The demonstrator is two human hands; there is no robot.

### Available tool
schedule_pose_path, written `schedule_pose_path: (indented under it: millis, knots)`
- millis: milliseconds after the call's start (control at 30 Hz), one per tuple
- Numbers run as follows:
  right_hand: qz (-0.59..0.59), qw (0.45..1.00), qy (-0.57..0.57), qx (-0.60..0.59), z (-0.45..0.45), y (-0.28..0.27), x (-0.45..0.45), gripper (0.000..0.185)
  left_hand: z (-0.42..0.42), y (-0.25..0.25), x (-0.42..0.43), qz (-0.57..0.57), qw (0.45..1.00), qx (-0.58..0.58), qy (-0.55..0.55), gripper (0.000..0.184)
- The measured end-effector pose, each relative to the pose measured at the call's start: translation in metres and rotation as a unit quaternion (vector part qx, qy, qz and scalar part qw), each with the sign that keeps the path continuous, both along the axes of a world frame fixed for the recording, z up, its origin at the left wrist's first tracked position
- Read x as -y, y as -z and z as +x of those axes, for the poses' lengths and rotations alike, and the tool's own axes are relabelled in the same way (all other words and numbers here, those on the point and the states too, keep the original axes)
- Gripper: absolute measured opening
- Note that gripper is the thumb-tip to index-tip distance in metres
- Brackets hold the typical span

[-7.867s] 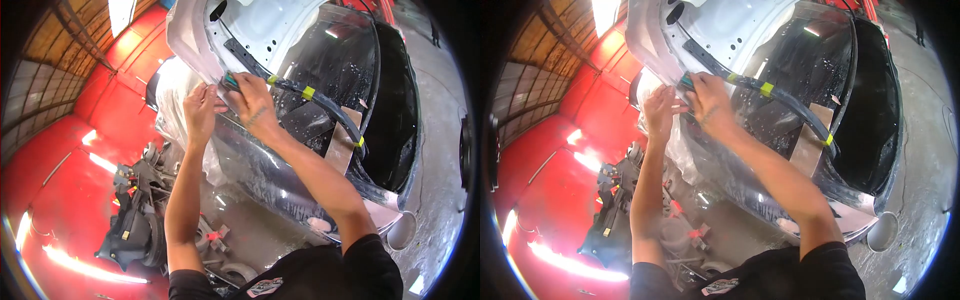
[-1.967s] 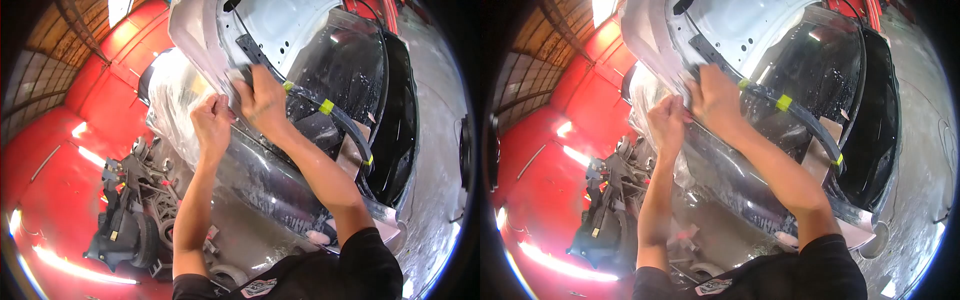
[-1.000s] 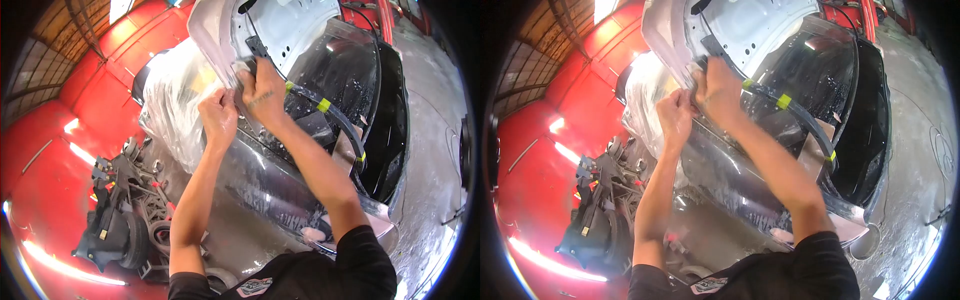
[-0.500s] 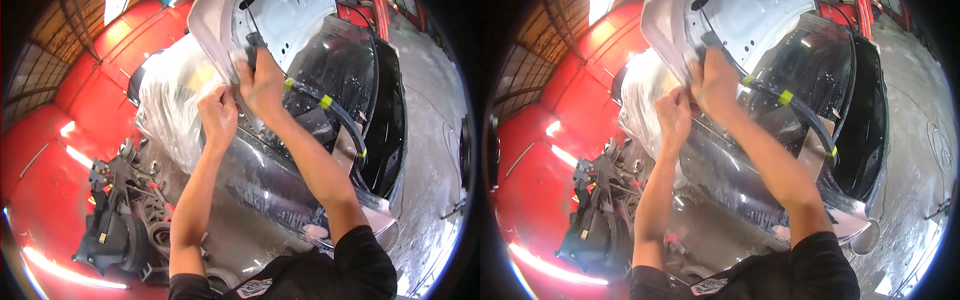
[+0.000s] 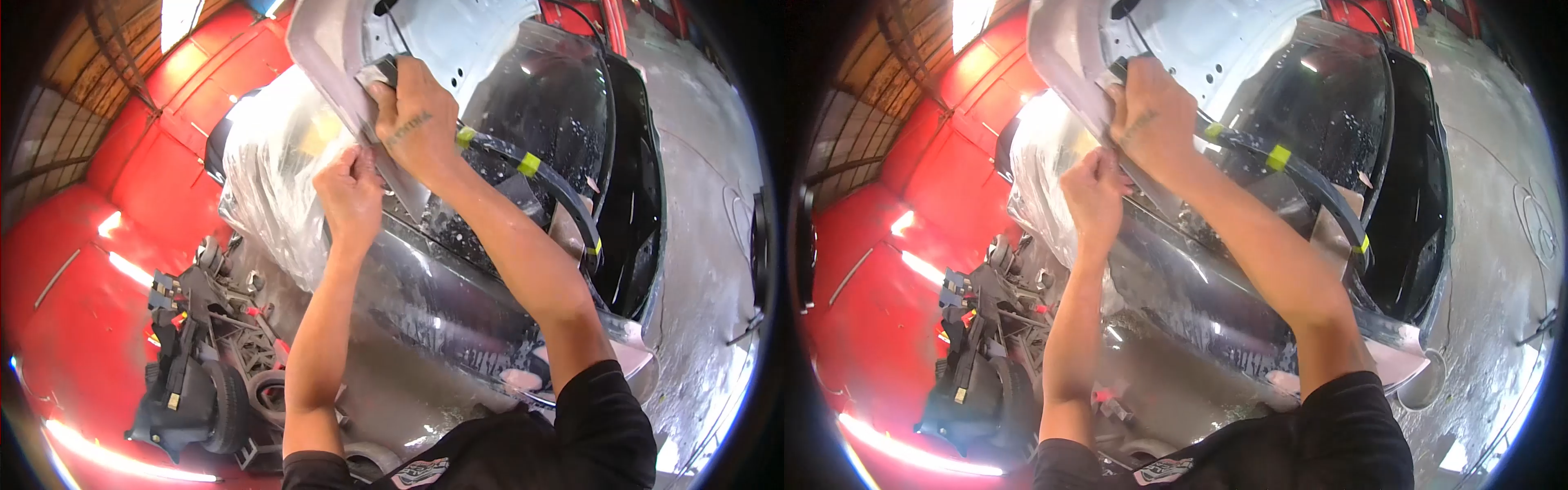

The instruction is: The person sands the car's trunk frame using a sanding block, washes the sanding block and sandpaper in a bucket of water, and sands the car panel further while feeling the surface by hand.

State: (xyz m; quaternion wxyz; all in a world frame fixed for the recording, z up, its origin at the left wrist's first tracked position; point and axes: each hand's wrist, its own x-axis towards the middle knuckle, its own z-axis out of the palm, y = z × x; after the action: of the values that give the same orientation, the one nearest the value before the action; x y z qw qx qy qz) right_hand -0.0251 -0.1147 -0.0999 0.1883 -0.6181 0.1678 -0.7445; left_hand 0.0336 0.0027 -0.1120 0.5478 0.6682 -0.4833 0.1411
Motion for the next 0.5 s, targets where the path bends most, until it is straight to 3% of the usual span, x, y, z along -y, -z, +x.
schedule_pose_path:
  millis: [167, 300, 400, 500]
  knots:
    - [0.016, 0.995, -0.083, 0.047, -0.001, 0.054, -0.019, 0.027, 0.007, 0.001, -0.002, 0.020, 0.995, 0.092, -0.017, 0.022]
    - [0.006, 1.000, -0.024, 0.004, -0.001, 0.002, 0.000, 0.031, 0.002, 0.004, 0.000, -0.004, 1.000, 0.012, 0.015, 0.022]
    - [0.002, 0.998, -0.022, 0.065, 0.005, 0.029, -0.013, 0.025, 0.002, 0.001, -0.002, -0.001, 0.999, 0.024, 0.027, 0.023]
    - [-0.016, 0.999, -0.037, 0.037, 0.004, 0.039, -0.013, 0.025, 0.010, 0.002, -0.002, 0.031, 0.995, 0.090, -0.019, 0.023]
